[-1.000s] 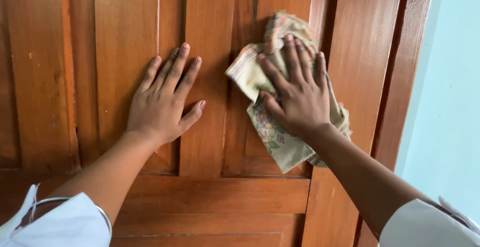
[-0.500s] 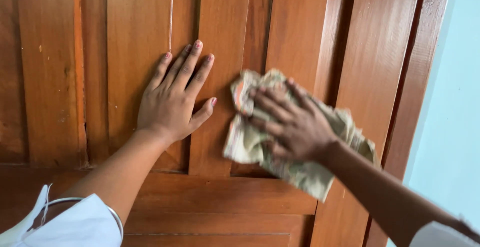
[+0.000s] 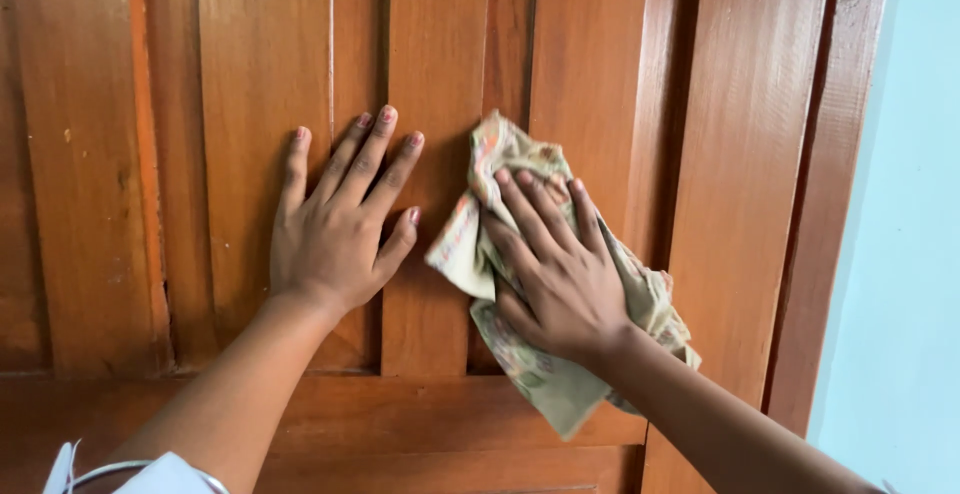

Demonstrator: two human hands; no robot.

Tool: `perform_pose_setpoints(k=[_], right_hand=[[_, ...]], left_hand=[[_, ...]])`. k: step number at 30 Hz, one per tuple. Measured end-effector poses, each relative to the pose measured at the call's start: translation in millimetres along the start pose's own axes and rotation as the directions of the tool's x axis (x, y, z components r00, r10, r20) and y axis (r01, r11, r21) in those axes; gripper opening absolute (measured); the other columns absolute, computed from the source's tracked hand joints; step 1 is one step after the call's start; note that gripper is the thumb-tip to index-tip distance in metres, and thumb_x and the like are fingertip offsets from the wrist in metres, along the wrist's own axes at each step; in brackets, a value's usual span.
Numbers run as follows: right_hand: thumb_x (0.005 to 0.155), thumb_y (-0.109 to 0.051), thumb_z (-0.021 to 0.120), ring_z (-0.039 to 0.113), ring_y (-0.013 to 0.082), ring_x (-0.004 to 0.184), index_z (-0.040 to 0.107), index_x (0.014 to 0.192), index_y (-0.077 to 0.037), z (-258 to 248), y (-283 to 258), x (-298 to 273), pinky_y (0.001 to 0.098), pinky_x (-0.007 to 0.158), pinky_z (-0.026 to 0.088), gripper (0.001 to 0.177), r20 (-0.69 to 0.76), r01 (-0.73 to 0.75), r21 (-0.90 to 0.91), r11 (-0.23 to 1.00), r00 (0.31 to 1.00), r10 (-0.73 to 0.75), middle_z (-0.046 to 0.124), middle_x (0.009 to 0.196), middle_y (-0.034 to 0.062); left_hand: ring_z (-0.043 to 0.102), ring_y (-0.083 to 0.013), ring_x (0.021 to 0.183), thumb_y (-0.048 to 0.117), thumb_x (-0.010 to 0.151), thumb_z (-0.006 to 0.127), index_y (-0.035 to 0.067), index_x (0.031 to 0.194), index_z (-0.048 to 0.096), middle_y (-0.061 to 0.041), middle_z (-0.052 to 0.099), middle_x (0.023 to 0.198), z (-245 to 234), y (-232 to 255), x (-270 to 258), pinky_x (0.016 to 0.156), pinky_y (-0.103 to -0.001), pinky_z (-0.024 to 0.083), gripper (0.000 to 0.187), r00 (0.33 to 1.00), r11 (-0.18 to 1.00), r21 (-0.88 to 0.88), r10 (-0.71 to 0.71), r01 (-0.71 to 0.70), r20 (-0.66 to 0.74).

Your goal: The person wipes down a wooden door and its locking hardware with a cloth.

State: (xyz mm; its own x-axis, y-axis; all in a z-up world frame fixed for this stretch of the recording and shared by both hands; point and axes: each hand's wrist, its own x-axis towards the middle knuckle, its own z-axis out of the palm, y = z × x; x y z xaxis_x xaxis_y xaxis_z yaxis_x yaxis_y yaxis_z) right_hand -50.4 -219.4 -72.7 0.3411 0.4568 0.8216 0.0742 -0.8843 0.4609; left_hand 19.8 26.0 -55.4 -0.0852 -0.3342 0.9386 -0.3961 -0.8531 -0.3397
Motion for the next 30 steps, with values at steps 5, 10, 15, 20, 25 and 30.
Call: perform_pose_setpoints(k=[5,10,15,20,25,30], right_hand=[[0.091,-0.048,0.046,0.016,0.0277,0.155,0.023,0.161,-0.027,6,34,-2,0.0567,0.125,-0.004,0.076,0.016,0.289,0.008,0.957,0.957,-0.289,0.016,0.169,0.0085],[0.09,-0.064,0.038,0.021,0.0265,0.148,0.021,0.157,-0.031,-15,78,31,0.065,0.117,-0.01,0.077,-0.083,0.377,-0.164,0.912,0.916,-0.393,0.018,0.164,0.0054],[0.096,-0.042,0.039,0.015,0.0308,0.161,0.02,0.166,-0.027,-8,73,41,0.0619,0.125,-0.004,0.074,-0.224,-0.156,0.012,0.988,0.962,0.155,0.016,0.175,0.0109],[0.095,-0.043,0.041,0.014,0.0315,0.16,0.027,0.163,-0.029,-1,44,3,0.0609,0.126,-0.001,0.071,-0.199,0.003,-0.04,0.999,0.98,-0.01,0.015,0.173,0.0121],[0.085,-0.041,0.048,0.018,0.0261,0.153,0.036,0.157,-0.031,-1,38,-48,0.0667,0.119,0.001,0.073,0.037,0.343,-0.058,0.938,0.939,-0.341,0.021,0.168,0.004],[0.068,-0.02,0.06,0.032,0.0244,0.147,0.043,0.145,-0.032,-8,61,-37,0.0708,0.118,0.001,0.08,-0.011,0.403,0.004,0.915,0.915,-0.403,0.041,0.157,0.0027]], left_hand=[[0.031,-0.0239,0.155,0.042,0.101,0.045,0.025,0.163,0.034,-0.004,0.027,0.171,-4,3,-1,0.126,-0.06,0.012,0.066,1.0,1.0,-0.007,-0.022,0.022,0.015],[0.031,-0.023,0.155,0.043,0.102,0.046,0.025,0.163,0.033,-0.004,0.027,0.171,-1,2,-1,0.126,-0.06,0.011,0.065,1.0,1.0,-0.004,-0.019,0.019,0.017],[0.031,-0.0229,0.155,0.044,0.103,0.045,0.024,0.164,0.032,-0.005,0.025,0.171,-5,3,-1,0.126,-0.06,0.01,0.066,1.0,1.0,0.004,-0.018,0.018,0.023],[0.031,-0.0234,0.155,0.043,0.101,0.047,0.023,0.164,0.032,-0.006,0.025,0.171,-5,3,0,0.126,-0.061,0.011,0.067,1.0,1.0,-0.011,-0.014,0.014,0.01],[0.034,-0.0251,0.155,0.042,0.102,0.051,0.02,0.163,0.035,-0.007,0.027,0.171,-9,5,-2,0.126,-0.061,0.013,0.066,1.0,1.0,-0.023,-0.006,0.006,-0.005],[0.035,-0.0237,0.153,0.041,0.101,0.05,0.021,0.162,0.037,-0.006,0.028,0.171,-5,5,0,0.126,-0.06,0.013,0.065,1.0,1.0,-0.022,-0.013,0.012,-0.014]])
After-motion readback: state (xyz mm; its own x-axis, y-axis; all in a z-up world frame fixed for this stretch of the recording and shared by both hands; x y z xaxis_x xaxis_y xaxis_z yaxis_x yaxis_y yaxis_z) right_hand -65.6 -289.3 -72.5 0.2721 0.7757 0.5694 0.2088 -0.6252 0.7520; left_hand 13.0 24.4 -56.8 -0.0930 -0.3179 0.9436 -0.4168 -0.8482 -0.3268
